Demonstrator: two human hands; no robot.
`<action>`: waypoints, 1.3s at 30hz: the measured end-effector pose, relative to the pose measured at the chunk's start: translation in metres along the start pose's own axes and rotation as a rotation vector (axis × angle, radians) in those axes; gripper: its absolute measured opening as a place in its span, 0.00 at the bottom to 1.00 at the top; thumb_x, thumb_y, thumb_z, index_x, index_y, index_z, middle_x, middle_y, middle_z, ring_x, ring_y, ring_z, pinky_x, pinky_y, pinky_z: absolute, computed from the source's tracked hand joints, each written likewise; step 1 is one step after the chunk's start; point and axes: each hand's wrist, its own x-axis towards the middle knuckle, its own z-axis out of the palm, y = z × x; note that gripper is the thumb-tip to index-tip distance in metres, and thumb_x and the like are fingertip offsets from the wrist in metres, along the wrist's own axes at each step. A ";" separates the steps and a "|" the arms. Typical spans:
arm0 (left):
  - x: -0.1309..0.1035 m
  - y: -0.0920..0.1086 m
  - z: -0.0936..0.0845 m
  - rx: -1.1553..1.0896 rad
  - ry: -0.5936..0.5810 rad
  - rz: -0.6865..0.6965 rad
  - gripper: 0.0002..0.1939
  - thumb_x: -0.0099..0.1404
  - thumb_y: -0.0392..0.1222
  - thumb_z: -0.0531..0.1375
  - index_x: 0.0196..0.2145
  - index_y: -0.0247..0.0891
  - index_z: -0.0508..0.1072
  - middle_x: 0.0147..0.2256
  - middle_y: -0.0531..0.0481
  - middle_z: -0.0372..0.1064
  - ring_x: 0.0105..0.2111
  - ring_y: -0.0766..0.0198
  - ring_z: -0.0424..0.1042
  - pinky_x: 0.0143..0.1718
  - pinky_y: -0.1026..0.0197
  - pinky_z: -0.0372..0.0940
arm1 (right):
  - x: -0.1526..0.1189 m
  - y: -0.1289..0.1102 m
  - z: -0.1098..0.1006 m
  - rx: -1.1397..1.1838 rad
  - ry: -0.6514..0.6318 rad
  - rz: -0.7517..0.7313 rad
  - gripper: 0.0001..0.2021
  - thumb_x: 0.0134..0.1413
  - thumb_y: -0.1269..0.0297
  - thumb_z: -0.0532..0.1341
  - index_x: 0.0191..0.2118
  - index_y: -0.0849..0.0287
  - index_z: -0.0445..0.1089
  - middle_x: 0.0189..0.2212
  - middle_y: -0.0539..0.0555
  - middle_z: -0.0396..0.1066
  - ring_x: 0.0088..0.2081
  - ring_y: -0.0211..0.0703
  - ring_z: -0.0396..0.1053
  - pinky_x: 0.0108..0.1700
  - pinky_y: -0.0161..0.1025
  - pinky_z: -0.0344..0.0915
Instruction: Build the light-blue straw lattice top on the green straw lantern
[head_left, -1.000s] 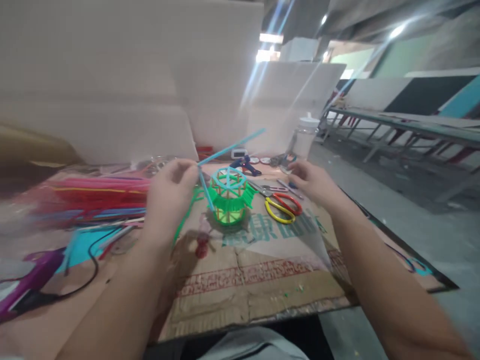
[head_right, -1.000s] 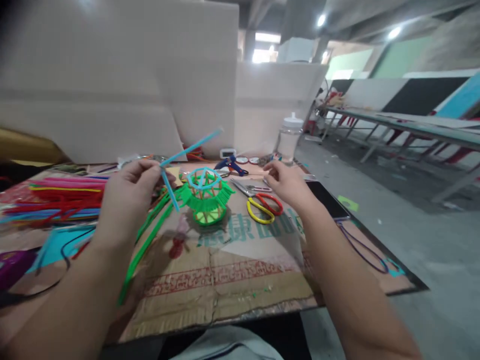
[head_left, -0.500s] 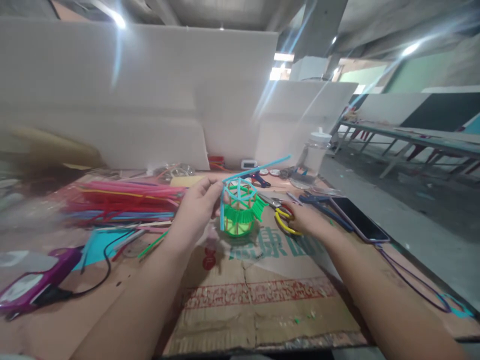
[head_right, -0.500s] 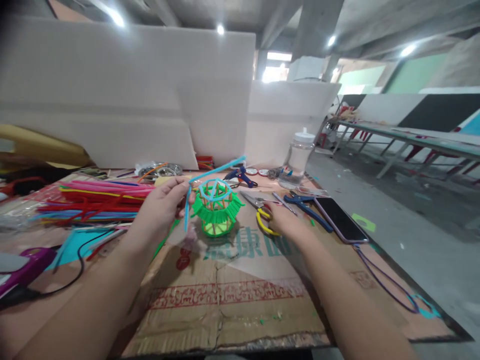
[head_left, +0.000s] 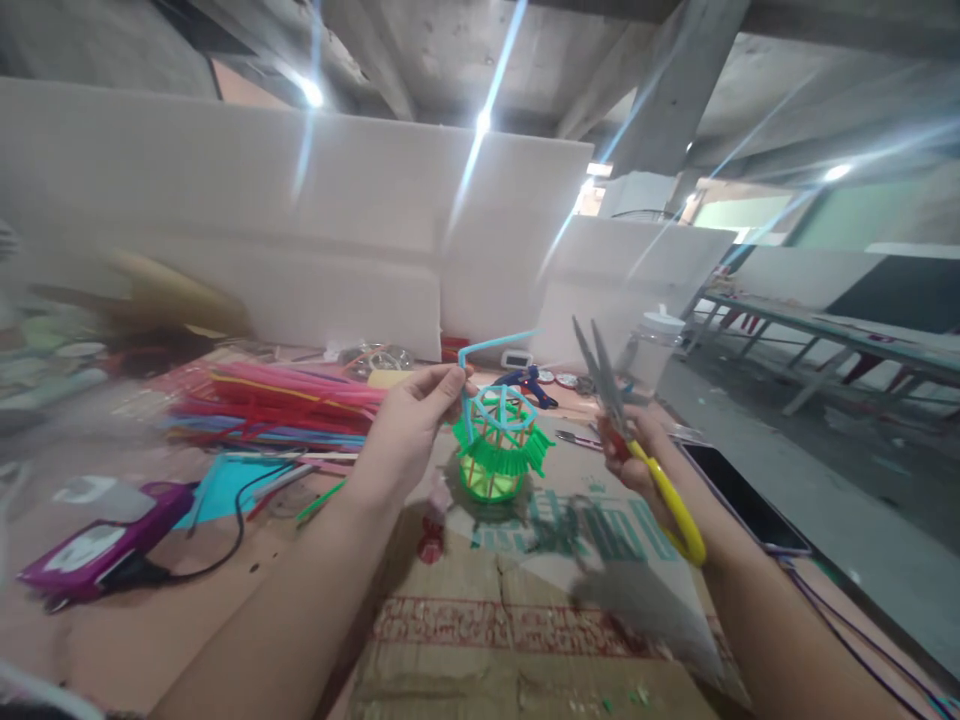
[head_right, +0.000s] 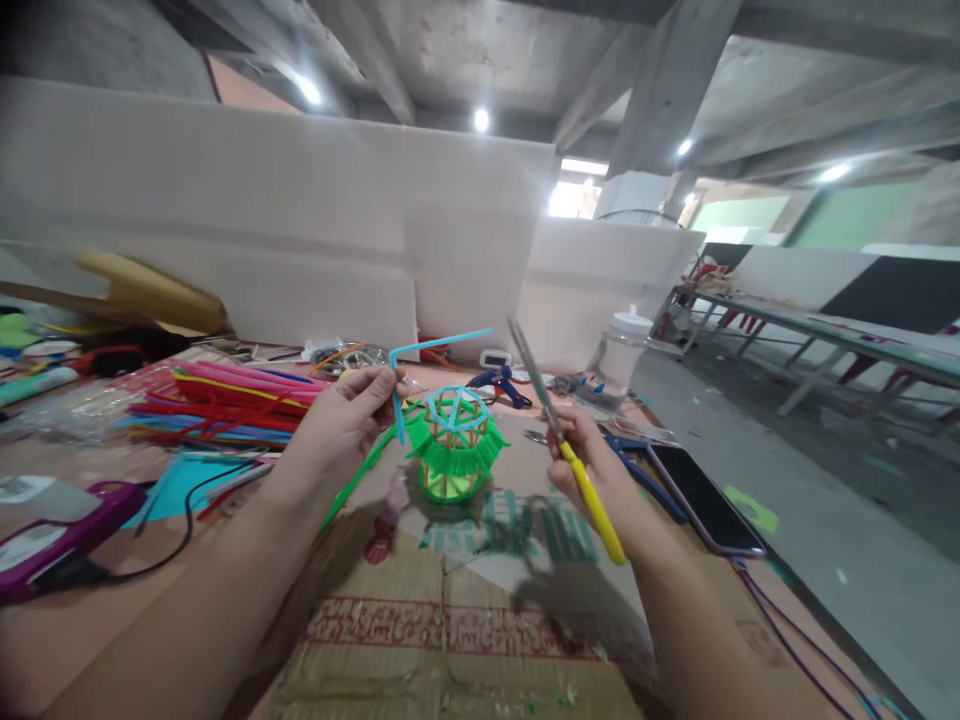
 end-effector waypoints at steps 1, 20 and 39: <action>0.001 0.000 0.000 0.001 0.011 0.001 0.20 0.52 0.56 0.74 0.33 0.36 0.80 0.27 0.53 0.73 0.23 0.73 0.61 0.25 0.70 0.58 | -0.003 -0.004 0.004 0.033 -0.030 -0.008 0.32 0.53 0.34 0.60 0.55 0.51 0.61 0.34 0.51 0.61 0.32 0.42 0.60 0.31 0.38 0.62; -0.017 -0.002 0.019 0.311 -0.257 -0.078 0.06 0.58 0.43 0.66 0.30 0.39 0.78 0.27 0.56 0.71 0.28 0.69 0.66 0.33 0.66 0.61 | -0.021 -0.057 0.058 0.324 -0.279 0.090 0.34 0.54 0.29 0.57 0.52 0.55 0.62 0.34 0.50 0.58 0.30 0.36 0.53 0.29 0.33 0.56; -0.020 0.000 0.020 0.428 -0.254 -0.050 0.11 0.60 0.49 0.65 0.32 0.38 0.78 0.29 0.53 0.73 0.29 0.65 0.68 0.34 0.63 0.62 | -0.021 -0.057 0.066 0.356 -0.128 0.124 0.35 0.47 0.28 0.61 0.47 0.54 0.64 0.34 0.50 0.60 0.32 0.39 0.58 0.33 0.36 0.59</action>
